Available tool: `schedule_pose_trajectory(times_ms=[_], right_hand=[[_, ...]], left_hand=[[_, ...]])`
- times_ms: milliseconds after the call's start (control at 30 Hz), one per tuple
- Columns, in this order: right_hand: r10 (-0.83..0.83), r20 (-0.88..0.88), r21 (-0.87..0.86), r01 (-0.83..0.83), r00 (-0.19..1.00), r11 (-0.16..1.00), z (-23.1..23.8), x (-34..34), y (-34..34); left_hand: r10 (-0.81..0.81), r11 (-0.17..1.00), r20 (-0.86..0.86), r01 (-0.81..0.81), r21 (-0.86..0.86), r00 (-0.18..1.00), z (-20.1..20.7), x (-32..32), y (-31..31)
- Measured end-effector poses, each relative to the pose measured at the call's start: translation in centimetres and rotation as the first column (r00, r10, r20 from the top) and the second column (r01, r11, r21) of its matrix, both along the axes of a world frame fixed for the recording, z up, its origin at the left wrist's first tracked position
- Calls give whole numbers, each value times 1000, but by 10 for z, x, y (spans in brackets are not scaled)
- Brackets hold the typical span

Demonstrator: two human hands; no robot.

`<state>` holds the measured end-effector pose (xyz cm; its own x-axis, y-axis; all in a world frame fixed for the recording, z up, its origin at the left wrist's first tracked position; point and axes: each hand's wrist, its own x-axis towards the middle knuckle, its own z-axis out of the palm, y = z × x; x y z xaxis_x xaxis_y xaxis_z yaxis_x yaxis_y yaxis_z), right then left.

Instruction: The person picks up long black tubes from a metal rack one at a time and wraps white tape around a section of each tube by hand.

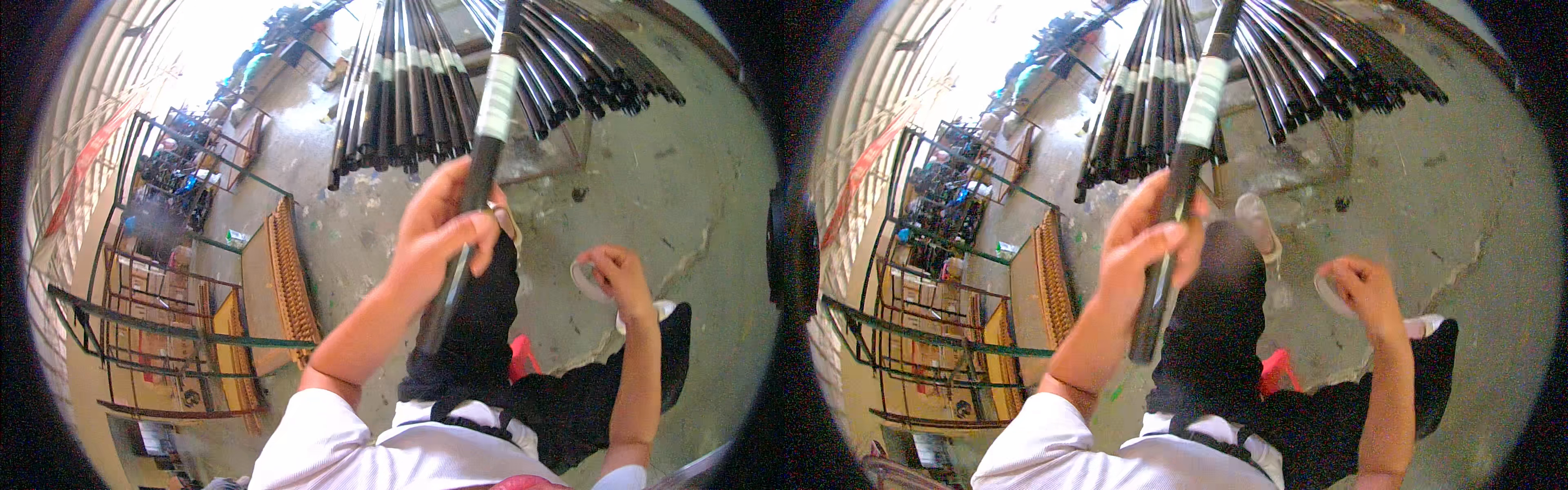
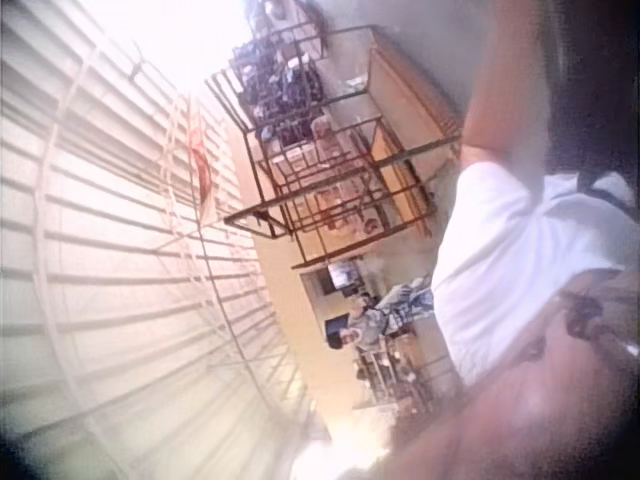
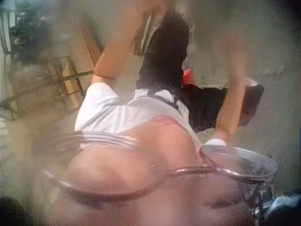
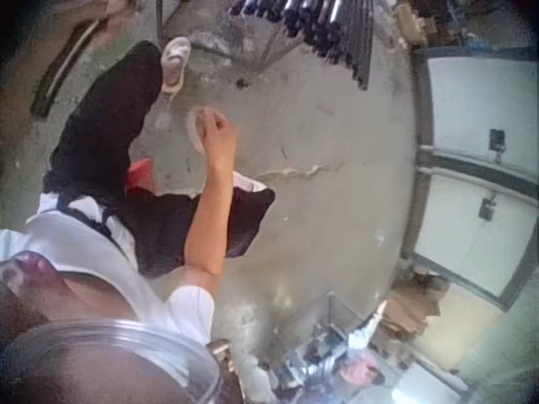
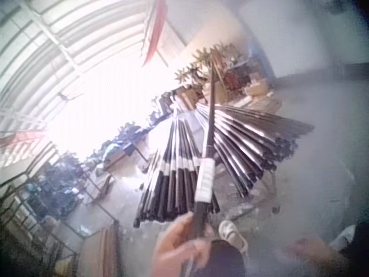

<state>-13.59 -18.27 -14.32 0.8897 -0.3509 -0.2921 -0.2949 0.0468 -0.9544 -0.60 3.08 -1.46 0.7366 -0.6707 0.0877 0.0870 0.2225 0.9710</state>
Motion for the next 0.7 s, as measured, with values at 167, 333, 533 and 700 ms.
schedule_pose_trajectory(times_ms=[167, 333, 533, 700], right_hand=[[-19, -8, -90, 18, 1000, 996, -41, -7, 0], [-28, 10, -79, 29, 1000, 996, -34, -6, -4], [-67, 12, -34, 67, 998, 997, -35, -8, -8], [-55, -5, -106, 55, 998, 993, -39, -5, -5]], left_hand=[[183, 931, 476, -307, 197, 860, 11, 101, -2], [144, 676, 795, -645, 356, 589, 10, 219, -3], [-64, 240, 836, -805, 542, 544, 4, 285, -21], [-171, 85, 843, -844, 529, 511, 8, 270, -32]])
